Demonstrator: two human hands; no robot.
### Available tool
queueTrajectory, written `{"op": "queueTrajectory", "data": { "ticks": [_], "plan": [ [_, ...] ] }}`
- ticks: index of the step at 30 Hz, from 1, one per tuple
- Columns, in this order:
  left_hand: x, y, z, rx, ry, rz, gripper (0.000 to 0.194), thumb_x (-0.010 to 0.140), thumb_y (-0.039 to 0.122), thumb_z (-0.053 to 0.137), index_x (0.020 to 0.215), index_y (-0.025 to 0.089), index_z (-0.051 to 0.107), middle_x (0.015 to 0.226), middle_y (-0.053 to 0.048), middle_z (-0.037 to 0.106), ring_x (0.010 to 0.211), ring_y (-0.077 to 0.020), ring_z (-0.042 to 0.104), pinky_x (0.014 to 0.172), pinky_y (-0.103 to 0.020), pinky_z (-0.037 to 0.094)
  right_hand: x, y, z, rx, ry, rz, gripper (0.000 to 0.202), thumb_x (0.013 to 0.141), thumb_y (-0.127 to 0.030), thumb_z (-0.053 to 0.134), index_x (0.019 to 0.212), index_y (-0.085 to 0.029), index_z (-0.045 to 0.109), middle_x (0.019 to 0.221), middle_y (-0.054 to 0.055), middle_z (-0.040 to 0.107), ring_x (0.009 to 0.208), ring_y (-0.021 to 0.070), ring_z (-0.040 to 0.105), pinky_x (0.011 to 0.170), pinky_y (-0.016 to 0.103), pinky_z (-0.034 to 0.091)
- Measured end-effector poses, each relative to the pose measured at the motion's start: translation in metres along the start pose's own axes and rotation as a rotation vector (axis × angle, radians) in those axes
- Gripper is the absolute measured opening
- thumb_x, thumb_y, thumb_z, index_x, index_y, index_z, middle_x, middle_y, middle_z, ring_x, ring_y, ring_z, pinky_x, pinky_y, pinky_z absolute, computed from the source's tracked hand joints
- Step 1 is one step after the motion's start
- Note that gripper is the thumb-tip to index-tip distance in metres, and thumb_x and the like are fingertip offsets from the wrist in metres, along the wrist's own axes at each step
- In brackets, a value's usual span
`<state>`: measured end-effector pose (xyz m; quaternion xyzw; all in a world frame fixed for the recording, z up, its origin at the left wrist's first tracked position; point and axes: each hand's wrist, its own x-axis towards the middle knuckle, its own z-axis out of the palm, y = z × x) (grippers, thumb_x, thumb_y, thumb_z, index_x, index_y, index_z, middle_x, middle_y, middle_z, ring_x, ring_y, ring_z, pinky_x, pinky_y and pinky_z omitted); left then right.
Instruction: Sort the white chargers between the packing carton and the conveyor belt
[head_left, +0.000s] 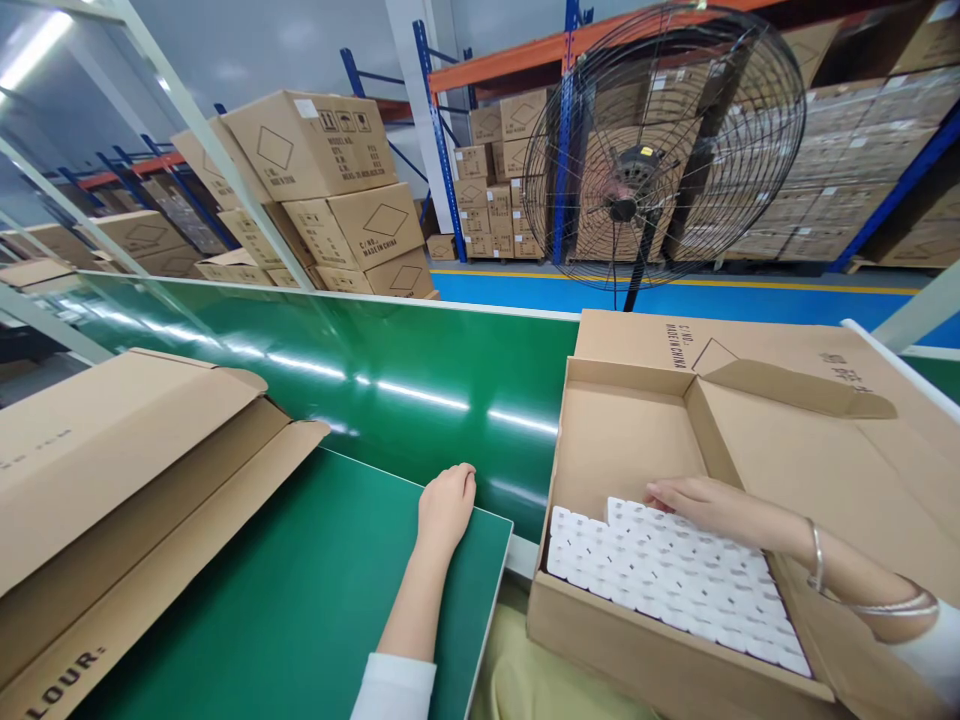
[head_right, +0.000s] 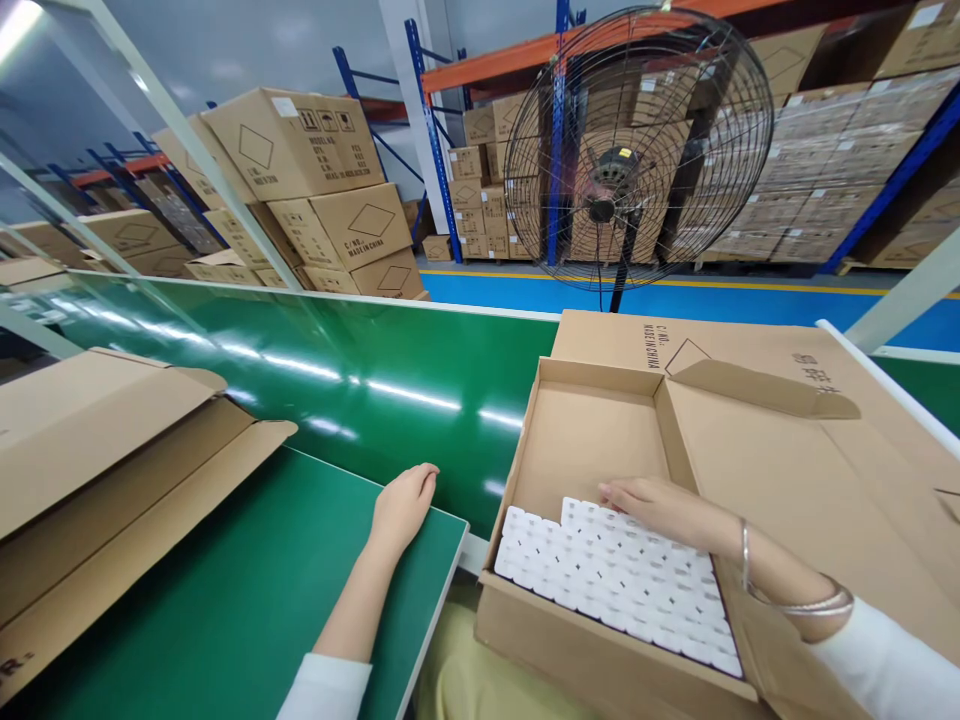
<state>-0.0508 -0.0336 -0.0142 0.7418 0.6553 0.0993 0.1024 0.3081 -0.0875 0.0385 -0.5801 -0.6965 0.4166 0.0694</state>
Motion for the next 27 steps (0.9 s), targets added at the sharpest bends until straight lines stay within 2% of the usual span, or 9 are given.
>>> {"op": "queueTrajectory", "data": {
  "ticks": [4,8,10,13,21,27],
  "plan": [
    [0.000,0.000,-0.001,0.003,-0.004,-0.005,0.028,0.094,0.021,0.035,0.100,0.022,0.062,0.101,-0.001,0.068,0.092,-0.0174,0.062,0.075,-0.028,0.040,0.012,-0.005,0.004,0.043,-0.002,-0.007,0.053,0.091,-0.060,0.026,0.085,-0.024,0.065,0.096,0.004,0.070,0.092,0.0259,0.061,0.083,0.035,0.044],
    [0.000,0.001,-0.001,0.004,-0.010,-0.010,0.028,0.094,0.021,0.035,0.100,0.022,0.062,0.101,-0.002,0.068,0.092,-0.0171,0.062,0.075,-0.028,0.040,0.031,-0.014,0.009,0.073,0.020,0.000,0.052,0.089,-0.062,0.031,0.101,-0.025,0.065,0.095,0.005,0.069,0.092,0.0262,0.062,0.081,0.035,0.046],
    [0.000,0.001,-0.001,0.001,-0.003,-0.009,0.028,0.094,0.021,0.035,0.100,0.021,0.062,0.100,-0.002,0.068,0.092,-0.0171,0.062,0.075,-0.028,0.040,0.041,-0.017,0.011,0.093,0.021,0.023,0.052,0.090,-0.061,0.030,0.109,-0.025,0.063,0.092,0.005,0.070,0.087,0.0249,0.063,0.077,0.035,0.047],
    [0.000,0.001,-0.001,-0.005,0.009,-0.012,0.028,0.094,0.021,0.035,0.099,0.021,0.062,0.098,-0.001,0.069,0.091,-0.0169,0.062,0.075,-0.027,0.040,0.053,-0.018,0.014,0.104,0.002,0.032,0.054,0.092,-0.058,0.026,0.110,-0.023,0.063,0.082,0.005,0.069,0.075,0.0225,0.065,0.070,0.034,0.049],
    [0.002,0.000,0.000,-0.007,0.003,-0.014,0.028,0.095,0.023,0.035,0.100,0.022,0.062,0.099,-0.001,0.068,0.092,-0.0171,0.062,0.076,-0.028,0.041,0.062,-0.007,0.021,0.171,0.044,0.062,0.051,0.092,-0.055,0.028,0.109,-0.021,0.062,0.070,0.003,0.065,0.064,0.0194,0.062,0.066,0.033,0.047],
    [0.002,0.001,-0.001,0.005,0.002,-0.016,0.027,0.095,0.023,0.035,0.099,0.023,0.061,0.098,-0.001,0.068,0.090,-0.0161,0.062,0.074,-0.026,0.040,0.070,0.008,0.029,0.319,0.021,0.012,0.050,0.092,-0.053,0.031,0.108,-0.017,0.062,0.075,0.004,0.065,0.062,0.0169,0.059,0.061,0.031,0.047]
  ]
}}
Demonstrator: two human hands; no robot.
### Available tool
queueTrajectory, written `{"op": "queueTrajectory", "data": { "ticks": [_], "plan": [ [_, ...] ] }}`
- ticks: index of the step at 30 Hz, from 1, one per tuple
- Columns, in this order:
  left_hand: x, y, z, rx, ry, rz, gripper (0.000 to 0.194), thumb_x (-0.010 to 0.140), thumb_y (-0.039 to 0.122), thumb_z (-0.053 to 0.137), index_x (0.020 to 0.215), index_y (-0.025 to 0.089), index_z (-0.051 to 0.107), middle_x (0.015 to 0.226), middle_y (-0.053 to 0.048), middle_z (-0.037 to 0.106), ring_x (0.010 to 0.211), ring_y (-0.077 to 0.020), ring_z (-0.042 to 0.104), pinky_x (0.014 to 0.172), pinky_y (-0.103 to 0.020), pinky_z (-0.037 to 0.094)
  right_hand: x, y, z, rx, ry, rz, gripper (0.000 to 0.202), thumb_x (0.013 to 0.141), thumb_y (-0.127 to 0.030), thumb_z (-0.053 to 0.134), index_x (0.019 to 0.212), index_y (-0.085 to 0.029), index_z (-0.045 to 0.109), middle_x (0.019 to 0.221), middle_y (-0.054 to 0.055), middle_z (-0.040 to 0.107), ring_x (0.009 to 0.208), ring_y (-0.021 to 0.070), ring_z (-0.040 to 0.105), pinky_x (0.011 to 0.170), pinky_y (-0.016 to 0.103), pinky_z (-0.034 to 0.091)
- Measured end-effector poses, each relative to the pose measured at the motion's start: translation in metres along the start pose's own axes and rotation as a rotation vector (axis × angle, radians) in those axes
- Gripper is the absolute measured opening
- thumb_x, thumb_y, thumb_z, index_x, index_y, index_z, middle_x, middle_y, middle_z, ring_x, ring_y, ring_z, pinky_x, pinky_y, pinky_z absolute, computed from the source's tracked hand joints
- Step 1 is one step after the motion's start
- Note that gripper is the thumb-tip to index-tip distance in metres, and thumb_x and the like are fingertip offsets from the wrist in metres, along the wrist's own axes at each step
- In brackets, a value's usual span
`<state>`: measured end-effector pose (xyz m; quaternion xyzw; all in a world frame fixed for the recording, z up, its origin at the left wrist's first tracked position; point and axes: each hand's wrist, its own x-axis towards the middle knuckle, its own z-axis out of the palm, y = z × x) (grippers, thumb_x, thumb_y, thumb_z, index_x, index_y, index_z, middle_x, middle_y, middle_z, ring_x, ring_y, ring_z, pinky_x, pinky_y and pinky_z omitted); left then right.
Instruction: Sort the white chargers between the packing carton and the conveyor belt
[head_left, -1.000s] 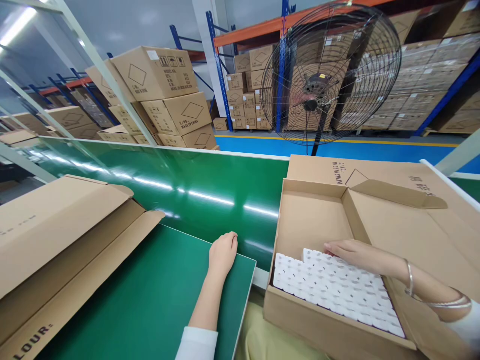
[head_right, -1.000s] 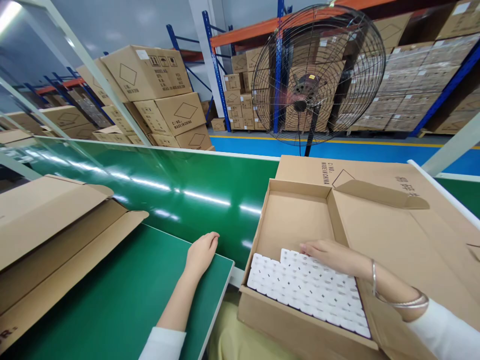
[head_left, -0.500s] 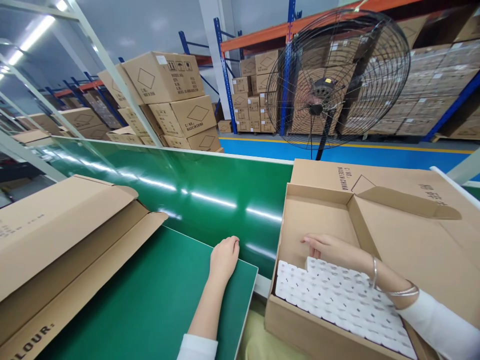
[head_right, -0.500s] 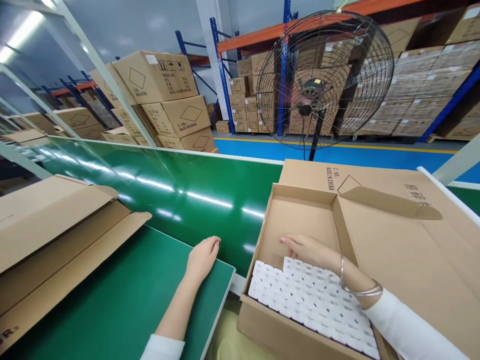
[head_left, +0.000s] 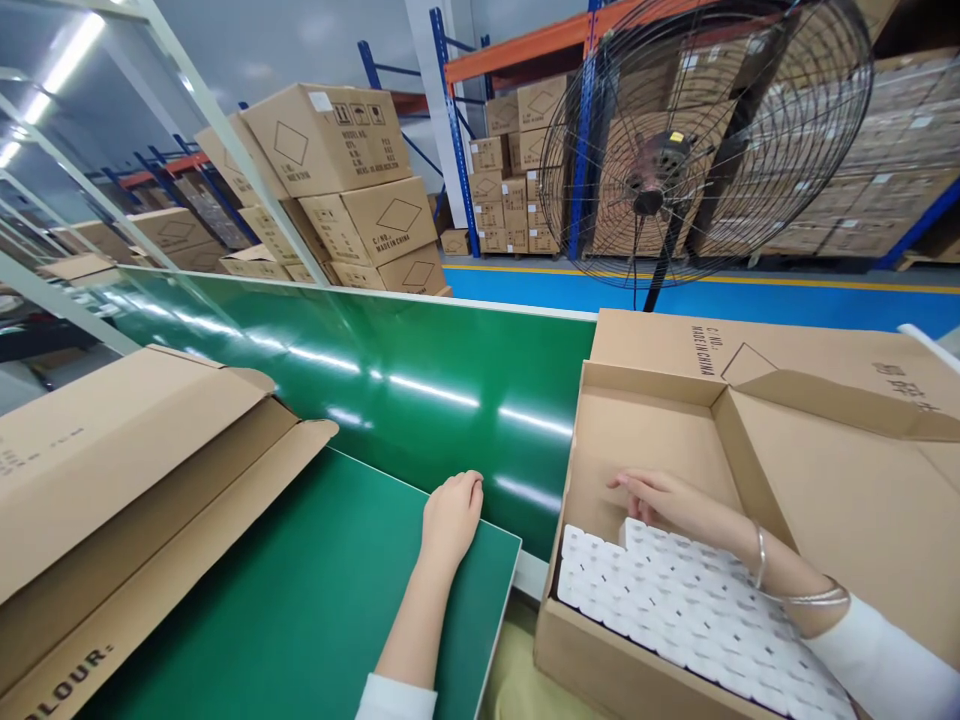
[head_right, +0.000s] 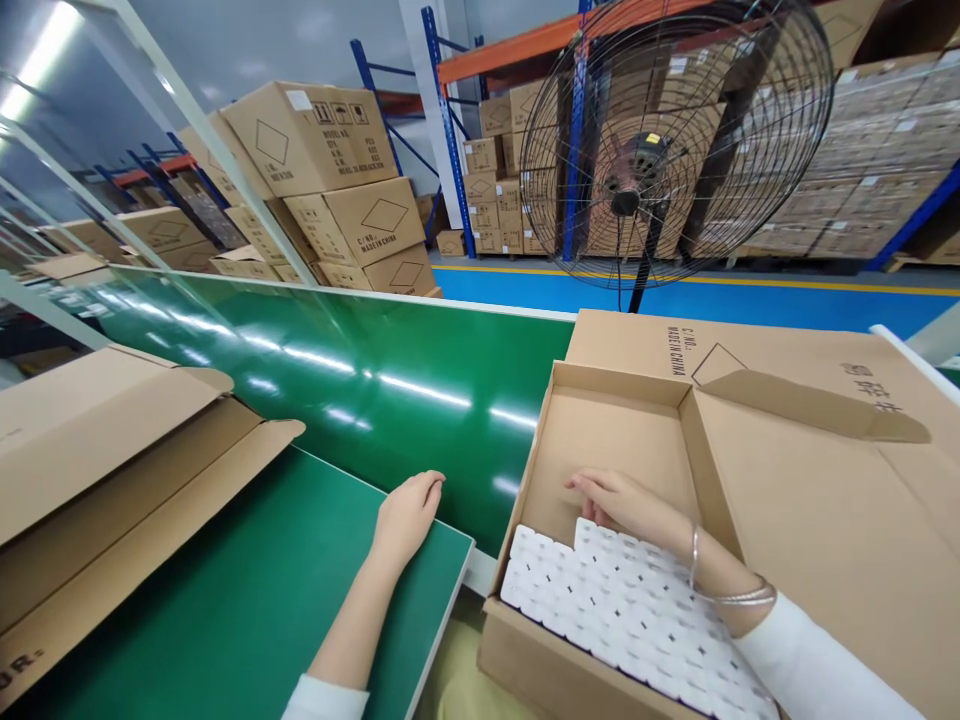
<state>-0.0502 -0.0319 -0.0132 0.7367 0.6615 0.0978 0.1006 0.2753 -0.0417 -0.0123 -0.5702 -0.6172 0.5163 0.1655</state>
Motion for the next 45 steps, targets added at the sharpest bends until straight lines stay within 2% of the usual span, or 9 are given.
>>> {"op": "queueTrajectory", "data": {
  "ticks": [8,15,26,34,37,40,45],
  "plan": [
    [-0.001,0.001,0.000,0.008,0.003,0.003,0.027,0.095,0.022,0.035,0.099,0.023,0.061,0.099,-0.001,0.069,0.091,-0.0161,0.062,0.075,-0.026,0.040,-0.001,-0.006,0.000,-0.009,-0.019,-0.088,0.051,0.092,-0.054,0.029,0.103,-0.018,0.064,0.071,0.004,0.066,0.073,0.0200,0.063,0.073,0.035,0.048],
    [-0.001,0.003,-0.003,0.007,-0.017,-0.010,0.027,0.095,0.021,0.035,0.101,0.023,0.062,0.101,-0.002,0.068,0.093,-0.0157,0.061,0.077,-0.026,0.041,-0.003,-0.011,0.001,-0.031,-0.039,-0.001,0.052,0.091,-0.054,0.030,0.109,-0.016,0.061,0.069,0.004,0.068,0.064,0.0197,0.063,0.065,0.035,0.048],
    [-0.001,0.003,-0.003,0.000,-0.011,-0.001,0.027,0.095,0.022,0.035,0.101,0.022,0.062,0.100,-0.002,0.068,0.093,-0.0162,0.062,0.076,-0.026,0.041,-0.001,-0.004,0.002,-0.019,-0.042,-0.016,0.052,0.092,-0.054,0.029,0.110,-0.016,0.061,0.071,0.004,0.068,0.062,0.0183,0.061,0.062,0.032,0.047],
    [-0.001,0.003,-0.004,0.001,-0.013,0.002,0.028,0.095,0.022,0.034,0.099,0.023,0.062,0.100,-0.002,0.068,0.093,-0.0161,0.062,0.076,-0.026,0.041,-0.002,-0.010,0.002,-0.057,-0.063,-0.039,0.054,0.090,-0.056,0.030,0.109,-0.016,0.061,0.073,0.004,0.065,0.066,0.0193,0.060,0.063,0.034,0.047],
    [-0.002,0.003,-0.004,-0.003,-0.010,0.001,0.028,0.095,0.022,0.034,0.100,0.023,0.062,0.100,-0.002,0.068,0.093,-0.0161,0.062,0.076,-0.026,0.041,-0.004,-0.016,0.001,-0.083,-0.025,-0.082,0.055,0.089,-0.059,0.030,0.102,-0.017,0.063,0.082,0.006,0.065,0.079,0.0225,0.061,0.075,0.038,0.047],
    [-0.002,0.002,-0.003,-0.003,-0.020,-0.011,0.028,0.095,0.022,0.034,0.100,0.023,0.062,0.101,-0.002,0.068,0.094,-0.0157,0.062,0.077,-0.026,0.041,-0.012,-0.029,0.001,-0.108,0.012,-0.173,0.053,0.091,-0.059,0.029,0.087,-0.020,0.065,0.099,0.007,0.063,0.100,0.0238,0.056,0.096,0.038,0.038],
    [-0.001,0.003,-0.003,0.000,-0.021,-0.013,0.028,0.095,0.022,0.035,0.100,0.023,0.062,0.101,-0.002,0.068,0.093,-0.0157,0.061,0.077,-0.026,0.040,-0.030,-0.051,0.013,-0.249,-0.060,-0.230,0.057,0.095,-0.056,0.025,0.078,-0.021,0.067,0.109,0.007,0.059,0.107,0.0250,0.052,0.097,0.038,0.035]
  ]
}}
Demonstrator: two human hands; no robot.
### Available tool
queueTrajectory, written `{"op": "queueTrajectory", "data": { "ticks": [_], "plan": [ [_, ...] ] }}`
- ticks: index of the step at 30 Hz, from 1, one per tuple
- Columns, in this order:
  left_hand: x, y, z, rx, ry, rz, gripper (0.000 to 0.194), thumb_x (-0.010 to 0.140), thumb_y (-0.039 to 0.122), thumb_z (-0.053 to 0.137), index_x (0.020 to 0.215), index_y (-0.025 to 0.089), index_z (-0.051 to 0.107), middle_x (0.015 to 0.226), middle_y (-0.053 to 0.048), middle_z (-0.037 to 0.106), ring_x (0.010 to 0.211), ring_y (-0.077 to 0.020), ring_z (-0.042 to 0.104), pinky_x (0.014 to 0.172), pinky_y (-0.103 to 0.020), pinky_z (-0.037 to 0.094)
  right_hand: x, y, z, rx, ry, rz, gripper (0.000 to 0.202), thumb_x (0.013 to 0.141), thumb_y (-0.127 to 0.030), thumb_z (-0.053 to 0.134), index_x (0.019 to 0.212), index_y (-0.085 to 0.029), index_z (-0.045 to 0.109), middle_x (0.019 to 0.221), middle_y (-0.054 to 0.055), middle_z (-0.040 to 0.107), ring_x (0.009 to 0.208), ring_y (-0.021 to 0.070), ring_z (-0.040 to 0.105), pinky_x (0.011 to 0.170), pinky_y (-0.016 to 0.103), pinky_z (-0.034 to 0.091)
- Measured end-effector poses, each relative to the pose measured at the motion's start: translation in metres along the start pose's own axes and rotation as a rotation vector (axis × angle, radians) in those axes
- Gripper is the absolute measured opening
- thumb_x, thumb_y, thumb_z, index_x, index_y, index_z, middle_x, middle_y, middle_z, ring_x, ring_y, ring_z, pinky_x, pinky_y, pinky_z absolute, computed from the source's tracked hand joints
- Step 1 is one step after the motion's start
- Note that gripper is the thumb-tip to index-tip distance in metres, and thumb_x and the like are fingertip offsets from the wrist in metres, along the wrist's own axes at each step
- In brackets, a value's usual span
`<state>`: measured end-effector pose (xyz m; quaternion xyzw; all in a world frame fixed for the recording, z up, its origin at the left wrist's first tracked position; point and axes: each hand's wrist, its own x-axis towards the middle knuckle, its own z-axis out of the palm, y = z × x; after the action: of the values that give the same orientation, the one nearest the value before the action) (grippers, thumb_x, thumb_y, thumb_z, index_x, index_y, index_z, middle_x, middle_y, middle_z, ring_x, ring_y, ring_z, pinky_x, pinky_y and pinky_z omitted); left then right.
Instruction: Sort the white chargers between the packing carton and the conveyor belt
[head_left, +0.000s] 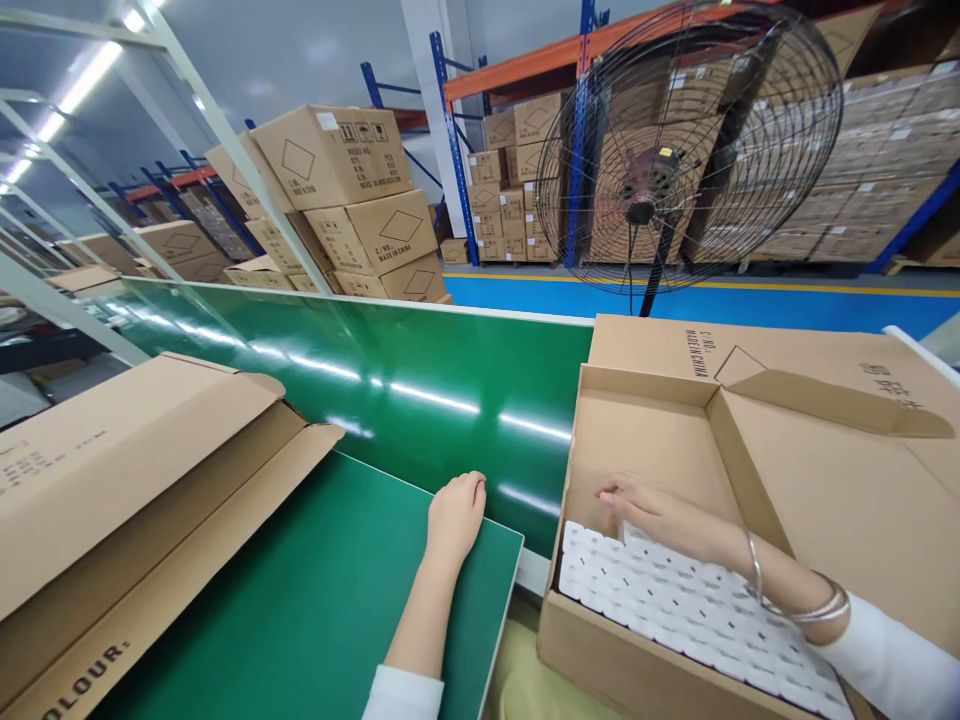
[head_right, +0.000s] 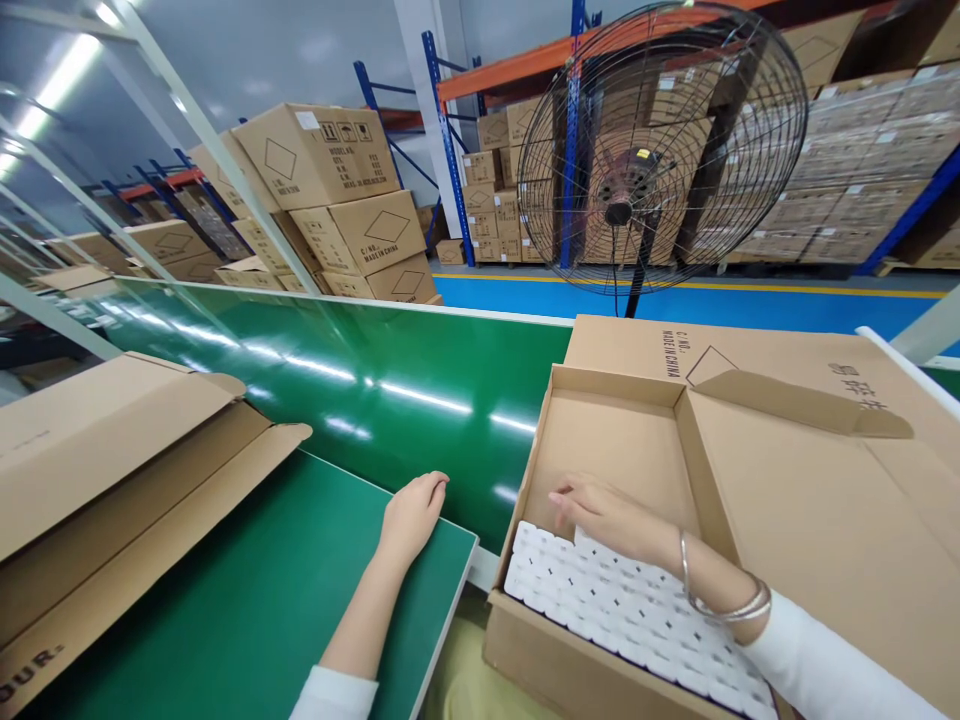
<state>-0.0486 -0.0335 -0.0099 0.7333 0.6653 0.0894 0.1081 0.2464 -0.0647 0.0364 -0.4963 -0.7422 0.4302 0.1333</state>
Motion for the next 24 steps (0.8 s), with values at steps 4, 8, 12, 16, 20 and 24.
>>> {"op": "queueTrajectory", "data": {
  "ticks": [4,8,12,16,20,24],
  "plan": [
    [0.000,0.000,0.000,-0.007,-0.001,0.005,0.028,0.095,0.022,0.034,0.100,0.022,0.062,0.100,-0.002,0.068,0.094,-0.0164,0.061,0.077,-0.027,0.040,-0.004,-0.010,0.007,-0.071,-0.050,-0.011,0.059,0.094,-0.057,0.026,0.072,-0.020,0.066,0.111,0.008,0.059,0.106,0.0261,0.052,0.091,0.038,0.038],
    [0.000,-0.001,0.000,-0.021,-0.007,0.006,0.029,0.095,0.022,0.033,0.101,0.022,0.061,0.100,-0.003,0.068,0.094,-0.0167,0.061,0.078,-0.027,0.040,-0.003,-0.012,0.006,-0.031,-0.067,0.017,0.058,0.094,-0.057,0.025,0.077,-0.020,0.065,0.095,0.007,0.062,0.090,0.0232,0.058,0.081,0.035,0.042],
    [-0.001,-0.001,0.000,-0.027,-0.006,0.006,0.029,0.095,0.022,0.033,0.101,0.022,0.062,0.100,-0.002,0.068,0.094,-0.0165,0.061,0.078,-0.027,0.040,0.001,-0.013,0.005,-0.071,-0.041,0.090,0.063,0.093,-0.060,0.021,0.072,-0.020,0.064,0.088,0.007,0.064,0.085,0.0240,0.059,0.079,0.035,0.042],
    [-0.001,-0.001,0.000,-0.014,0.006,0.014,0.029,0.095,0.021,0.033,0.100,0.022,0.062,0.098,-0.003,0.068,0.093,-0.0161,0.061,0.077,-0.026,0.040,0.007,-0.016,0.007,-0.189,-0.083,0.077,0.061,0.093,-0.061,0.020,0.076,-0.021,0.062,0.083,0.008,0.066,0.083,0.0256,0.059,0.075,0.037,0.042],
    [-0.001,-0.001,0.000,-0.002,0.010,0.019,0.028,0.094,0.021,0.035,0.100,0.022,0.062,0.098,-0.002,0.068,0.093,-0.0159,0.062,0.076,-0.025,0.040,0.009,-0.018,0.010,-0.251,-0.131,0.021,0.061,0.093,-0.061,0.017,0.071,-0.021,0.058,0.082,0.008,0.066,0.079,0.0255,0.059,0.075,0.039,0.041],
    [-0.001,-0.001,0.000,-0.003,0.010,0.019,0.028,0.094,0.021,0.034,0.099,0.022,0.062,0.097,-0.002,0.068,0.092,-0.0164,0.062,0.075,-0.026,0.040,0.009,-0.017,0.013,-0.295,-0.141,0.005,0.062,0.093,-0.060,0.015,0.062,-0.021,0.052,0.074,0.007,0.063,0.078,0.0255,0.058,0.083,0.044,0.038]
  ]
}}
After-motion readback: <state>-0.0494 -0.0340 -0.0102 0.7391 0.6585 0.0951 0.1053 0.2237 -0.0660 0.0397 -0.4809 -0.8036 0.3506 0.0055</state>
